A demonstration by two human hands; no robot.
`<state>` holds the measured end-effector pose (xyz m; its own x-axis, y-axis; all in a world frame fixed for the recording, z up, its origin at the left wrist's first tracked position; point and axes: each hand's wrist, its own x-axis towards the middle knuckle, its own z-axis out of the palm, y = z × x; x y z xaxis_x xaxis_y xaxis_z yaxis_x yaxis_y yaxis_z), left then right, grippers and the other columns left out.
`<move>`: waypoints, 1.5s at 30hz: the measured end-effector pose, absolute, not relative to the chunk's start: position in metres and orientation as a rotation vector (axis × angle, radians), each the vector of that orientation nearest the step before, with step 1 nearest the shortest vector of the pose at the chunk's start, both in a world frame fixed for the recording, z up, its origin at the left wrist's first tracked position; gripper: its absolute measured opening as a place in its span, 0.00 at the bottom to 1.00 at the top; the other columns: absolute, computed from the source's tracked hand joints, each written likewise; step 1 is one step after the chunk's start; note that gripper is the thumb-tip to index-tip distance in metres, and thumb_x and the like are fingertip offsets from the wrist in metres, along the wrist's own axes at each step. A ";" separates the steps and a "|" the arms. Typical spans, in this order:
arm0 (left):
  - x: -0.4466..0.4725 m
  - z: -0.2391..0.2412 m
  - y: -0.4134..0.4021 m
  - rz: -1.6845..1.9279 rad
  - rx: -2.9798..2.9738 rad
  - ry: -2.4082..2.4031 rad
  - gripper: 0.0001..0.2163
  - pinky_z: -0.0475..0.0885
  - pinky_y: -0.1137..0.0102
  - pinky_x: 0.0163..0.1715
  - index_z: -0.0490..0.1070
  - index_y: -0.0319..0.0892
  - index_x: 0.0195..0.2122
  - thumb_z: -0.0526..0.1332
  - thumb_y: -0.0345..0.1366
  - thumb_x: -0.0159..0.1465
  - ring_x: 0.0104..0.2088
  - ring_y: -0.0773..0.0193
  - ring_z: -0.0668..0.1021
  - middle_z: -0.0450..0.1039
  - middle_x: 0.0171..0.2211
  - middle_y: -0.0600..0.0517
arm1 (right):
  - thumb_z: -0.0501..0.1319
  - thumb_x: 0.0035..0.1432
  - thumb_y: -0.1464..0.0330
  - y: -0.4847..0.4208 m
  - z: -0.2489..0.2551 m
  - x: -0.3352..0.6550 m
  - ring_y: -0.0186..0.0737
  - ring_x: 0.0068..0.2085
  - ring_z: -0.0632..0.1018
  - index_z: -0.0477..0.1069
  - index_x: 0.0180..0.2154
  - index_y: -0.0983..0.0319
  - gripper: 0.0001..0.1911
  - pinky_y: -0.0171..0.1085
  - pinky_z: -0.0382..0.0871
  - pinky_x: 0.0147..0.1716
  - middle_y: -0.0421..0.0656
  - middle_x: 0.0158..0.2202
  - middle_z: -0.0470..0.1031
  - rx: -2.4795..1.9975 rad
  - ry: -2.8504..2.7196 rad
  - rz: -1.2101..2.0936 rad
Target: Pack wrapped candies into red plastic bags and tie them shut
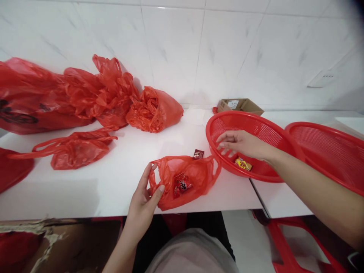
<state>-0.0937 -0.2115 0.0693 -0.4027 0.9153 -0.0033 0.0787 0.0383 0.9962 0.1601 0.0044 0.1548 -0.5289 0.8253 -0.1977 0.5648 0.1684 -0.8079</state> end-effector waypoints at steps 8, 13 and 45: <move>-0.101 0.070 -0.212 1.448 0.993 1.630 0.32 0.73 0.64 0.53 0.55 0.50 0.66 0.62 0.44 0.62 0.64 0.51 0.64 0.59 0.66 0.49 | 0.57 0.58 0.68 -0.015 0.152 0.141 0.40 0.38 0.78 0.72 0.37 0.58 0.06 0.41 0.73 0.40 0.41 0.37 0.78 -1.223 -2.272 0.769; -0.121 0.066 -0.217 1.464 0.940 1.812 0.30 0.71 0.62 0.56 0.59 0.50 0.64 0.63 0.45 0.61 0.64 0.53 0.64 0.62 0.64 0.49 | 0.48 0.62 0.76 -0.050 0.111 0.094 0.39 0.42 0.76 0.71 0.46 0.57 0.17 0.40 0.70 0.44 0.44 0.46 0.74 -0.988 -2.370 0.664; -0.130 0.050 -0.228 1.587 0.944 1.787 0.28 0.58 0.62 0.64 0.60 0.50 0.64 0.63 0.43 0.62 0.65 0.57 0.63 0.64 0.63 0.50 | 0.68 0.54 0.61 -0.089 0.110 0.071 0.31 0.29 0.78 0.73 0.43 0.58 0.15 0.35 0.78 0.32 0.39 0.34 0.78 -0.700 -1.296 1.713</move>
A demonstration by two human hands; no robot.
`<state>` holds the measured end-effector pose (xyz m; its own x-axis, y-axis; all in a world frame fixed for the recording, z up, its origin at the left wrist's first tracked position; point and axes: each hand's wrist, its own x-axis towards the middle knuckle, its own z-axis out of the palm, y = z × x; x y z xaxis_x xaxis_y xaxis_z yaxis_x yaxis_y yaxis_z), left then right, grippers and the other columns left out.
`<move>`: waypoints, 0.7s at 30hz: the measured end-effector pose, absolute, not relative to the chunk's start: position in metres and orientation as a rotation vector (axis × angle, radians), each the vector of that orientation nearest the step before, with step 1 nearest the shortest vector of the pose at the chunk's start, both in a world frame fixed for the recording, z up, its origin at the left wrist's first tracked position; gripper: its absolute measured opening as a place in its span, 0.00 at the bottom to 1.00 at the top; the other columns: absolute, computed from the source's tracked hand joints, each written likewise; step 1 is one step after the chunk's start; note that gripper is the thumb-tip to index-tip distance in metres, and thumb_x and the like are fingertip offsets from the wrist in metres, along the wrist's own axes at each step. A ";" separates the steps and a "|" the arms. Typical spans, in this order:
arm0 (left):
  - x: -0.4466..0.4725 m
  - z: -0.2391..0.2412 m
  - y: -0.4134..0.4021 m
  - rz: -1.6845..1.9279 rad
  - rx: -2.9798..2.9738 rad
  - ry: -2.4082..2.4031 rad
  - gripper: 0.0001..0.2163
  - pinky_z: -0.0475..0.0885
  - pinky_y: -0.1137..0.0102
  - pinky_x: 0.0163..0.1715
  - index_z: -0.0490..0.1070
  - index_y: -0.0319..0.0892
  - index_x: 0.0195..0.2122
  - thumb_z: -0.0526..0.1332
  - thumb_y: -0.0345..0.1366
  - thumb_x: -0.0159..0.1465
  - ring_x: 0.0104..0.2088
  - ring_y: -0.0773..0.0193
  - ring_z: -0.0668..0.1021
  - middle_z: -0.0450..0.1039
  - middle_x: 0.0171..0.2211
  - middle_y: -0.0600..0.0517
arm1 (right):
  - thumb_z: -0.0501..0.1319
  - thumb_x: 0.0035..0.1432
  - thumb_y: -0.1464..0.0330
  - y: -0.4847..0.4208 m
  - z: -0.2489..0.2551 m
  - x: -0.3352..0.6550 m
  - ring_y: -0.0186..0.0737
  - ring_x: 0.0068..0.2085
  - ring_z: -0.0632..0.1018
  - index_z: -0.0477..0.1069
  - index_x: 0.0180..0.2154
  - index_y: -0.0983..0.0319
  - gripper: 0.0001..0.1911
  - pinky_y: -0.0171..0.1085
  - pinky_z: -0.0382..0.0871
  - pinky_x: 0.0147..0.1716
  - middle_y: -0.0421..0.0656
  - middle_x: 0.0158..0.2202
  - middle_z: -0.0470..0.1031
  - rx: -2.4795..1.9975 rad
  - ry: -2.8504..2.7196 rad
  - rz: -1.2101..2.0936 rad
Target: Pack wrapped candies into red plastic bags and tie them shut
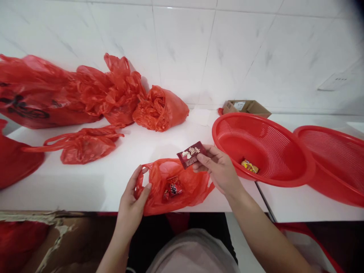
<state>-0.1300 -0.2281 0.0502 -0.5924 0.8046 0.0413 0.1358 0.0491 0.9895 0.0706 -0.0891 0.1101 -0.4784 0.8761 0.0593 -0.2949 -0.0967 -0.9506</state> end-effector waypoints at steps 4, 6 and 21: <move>-0.127 0.052 -0.227 1.592 0.939 1.758 0.28 0.59 0.62 0.64 0.60 0.51 0.64 0.63 0.42 0.62 0.65 0.57 0.63 0.64 0.63 0.51 | 0.65 0.55 0.60 -0.099 0.097 0.061 0.34 0.29 0.78 0.73 0.42 0.59 0.14 0.36 0.77 0.31 0.40 0.33 0.78 -0.767 -1.396 1.762; -0.126 0.053 -0.227 1.592 0.929 1.751 0.28 0.60 0.62 0.63 0.60 0.51 0.64 0.64 0.42 0.62 0.64 0.56 0.64 0.64 0.63 0.51 | 0.63 0.57 0.61 -0.105 0.092 0.058 0.35 0.32 0.78 0.73 0.44 0.58 0.13 0.36 0.77 0.30 0.41 0.36 0.77 -0.852 -1.569 1.670; -0.124 0.055 -0.228 1.608 0.939 1.742 0.28 0.59 0.60 0.64 0.61 0.54 0.63 0.64 0.42 0.62 0.64 0.55 0.64 0.63 0.64 0.52 | 0.65 0.47 0.65 0.025 0.106 0.214 0.45 0.31 0.78 0.72 0.51 0.59 0.27 0.43 0.72 0.31 0.51 0.42 0.74 -1.781 -2.797 0.625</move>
<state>-0.1241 -0.2277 0.0552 -0.5820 0.8120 0.0442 0.1088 0.0238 0.9938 0.2139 0.0251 0.1060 -0.4233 0.8205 -0.3841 0.9060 0.3826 -0.1812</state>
